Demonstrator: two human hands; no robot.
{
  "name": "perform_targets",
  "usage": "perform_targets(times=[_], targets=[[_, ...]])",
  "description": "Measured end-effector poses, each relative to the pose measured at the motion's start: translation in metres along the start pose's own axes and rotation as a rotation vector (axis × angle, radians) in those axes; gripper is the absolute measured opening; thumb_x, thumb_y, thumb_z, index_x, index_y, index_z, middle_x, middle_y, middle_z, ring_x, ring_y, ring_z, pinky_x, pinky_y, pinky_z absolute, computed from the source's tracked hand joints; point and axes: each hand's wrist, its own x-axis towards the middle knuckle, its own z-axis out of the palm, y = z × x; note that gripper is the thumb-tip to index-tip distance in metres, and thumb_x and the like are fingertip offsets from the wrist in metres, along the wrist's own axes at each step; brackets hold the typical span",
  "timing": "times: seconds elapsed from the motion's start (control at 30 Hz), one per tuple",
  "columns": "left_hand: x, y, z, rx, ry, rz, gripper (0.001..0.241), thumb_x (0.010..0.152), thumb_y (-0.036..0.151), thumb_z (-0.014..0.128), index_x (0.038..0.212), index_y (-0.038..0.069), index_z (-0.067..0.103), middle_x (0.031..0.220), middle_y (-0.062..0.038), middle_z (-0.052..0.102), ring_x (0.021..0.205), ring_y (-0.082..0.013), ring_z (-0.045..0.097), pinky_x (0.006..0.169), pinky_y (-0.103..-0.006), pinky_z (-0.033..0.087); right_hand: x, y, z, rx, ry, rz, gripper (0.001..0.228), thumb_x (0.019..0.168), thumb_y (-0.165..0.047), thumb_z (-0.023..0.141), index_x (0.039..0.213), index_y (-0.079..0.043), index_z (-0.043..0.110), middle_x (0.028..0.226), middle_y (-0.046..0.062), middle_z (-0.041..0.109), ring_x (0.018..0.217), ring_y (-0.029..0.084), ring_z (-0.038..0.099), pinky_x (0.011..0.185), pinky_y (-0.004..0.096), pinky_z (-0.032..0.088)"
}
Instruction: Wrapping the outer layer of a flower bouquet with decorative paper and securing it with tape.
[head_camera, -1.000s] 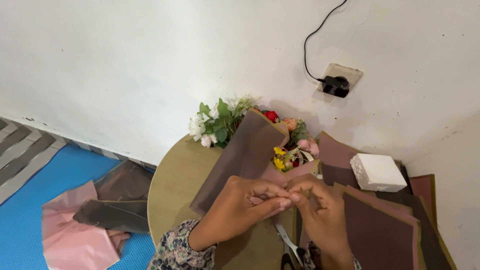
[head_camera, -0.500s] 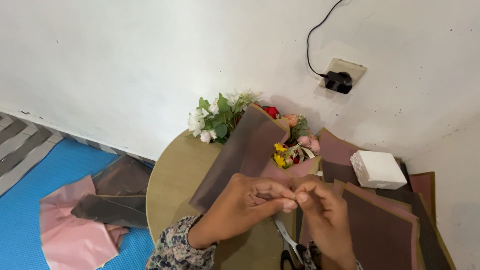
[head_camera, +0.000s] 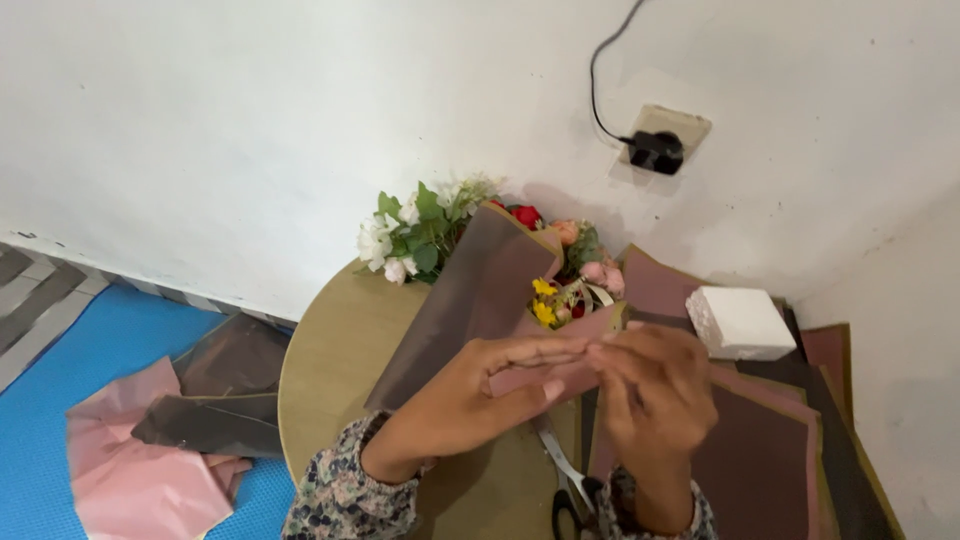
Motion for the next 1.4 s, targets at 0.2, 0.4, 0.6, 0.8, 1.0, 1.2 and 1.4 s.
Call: perform_targets(times=[0.2,0.4,0.6,0.8,1.0,1.2,1.4], targets=[[0.004,-0.033,0.0,0.471,0.482,0.334,0.046,0.101,0.02,0.059,0.145,0.012,0.047,0.132,-0.01,0.069,0.117,-0.023,0.072,0.101,-0.0404,0.064,-0.023,0.026,-0.045,0.049,0.53,0.304,0.016,0.114,-0.006,0.066,0.102,0.004,0.063,0.104,0.025,0.065,0.095,0.033,0.066,0.087,0.041,0.056],[-0.027,0.003,0.017,0.652,0.306,0.334,0.033,0.099,0.027,0.06,0.122,0.005,0.068,0.118,-0.012,0.076,0.105,-0.0286,0.076,0.092,-0.0437,0.06,-0.038,0.058,-0.088,0.036,0.281,0.193,0.051,0.119,-0.034,0.036,0.093,0.003,0.061,0.088,0.02,0.067,0.078,0.027,0.068,0.072,0.036,0.055],[-0.014,-0.01,0.044,0.477,0.188,0.352,0.023,0.099,0.02,0.061,0.113,0.005,0.071,0.106,-0.009,0.078,0.093,-0.0204,0.079,0.084,-0.0315,0.067,0.011,-0.004,-0.092,0.03,-0.201,0.207,0.003,0.092,-0.009,0.071,0.091,-0.006,0.072,0.09,0.009,0.073,0.08,0.02,0.071,0.074,0.029,0.057],[0.006,-0.02,0.083,0.242,0.185,0.24,0.027,0.096,0.025,0.065,0.116,0.009,0.074,0.101,-0.007,0.079,0.079,-0.0161,0.073,0.068,-0.0267,0.061,-0.022,-0.014,-0.068,-0.155,-0.052,-0.027,0.032,0.103,-0.013,0.051,0.075,0.001,0.056,0.067,0.013,0.056,0.057,0.027,0.05,0.055,0.04,0.039],[0.01,-0.049,0.076,0.35,0.287,0.629,0.015,0.097,0.01,0.07,0.112,0.011,0.074,0.091,-0.007,0.071,0.078,-0.0195,0.066,0.069,-0.0301,0.054,0.002,-0.015,-0.078,0.409,-0.397,0.553,0.053,0.096,-0.043,0.06,0.053,-0.017,0.042,0.048,-0.007,0.035,0.044,0.004,0.03,0.043,0.023,0.021],[0.001,-0.027,0.057,0.483,0.256,0.725,0.011,0.098,0.009,0.068,0.101,0.012,0.078,0.089,-0.005,0.076,0.069,-0.0207,0.068,0.063,-0.0303,0.059,-0.02,0.008,-0.051,1.022,-0.564,0.72,0.063,0.084,-0.065,0.071,0.068,-0.005,0.062,0.051,0.001,0.055,0.045,0.014,0.062,0.044,0.021,0.044],[-0.007,-0.004,0.043,0.65,0.246,0.703,0.019,0.105,0.015,0.053,0.099,0.004,0.067,0.088,-0.006,0.07,0.074,-0.0201,0.069,0.062,-0.0305,0.055,-0.038,-0.016,-0.033,0.271,0.052,0.078,0.02,0.094,-0.021,0.07,0.109,-0.008,0.07,0.099,0.008,0.075,0.089,0.021,0.075,0.095,0.038,0.063]])
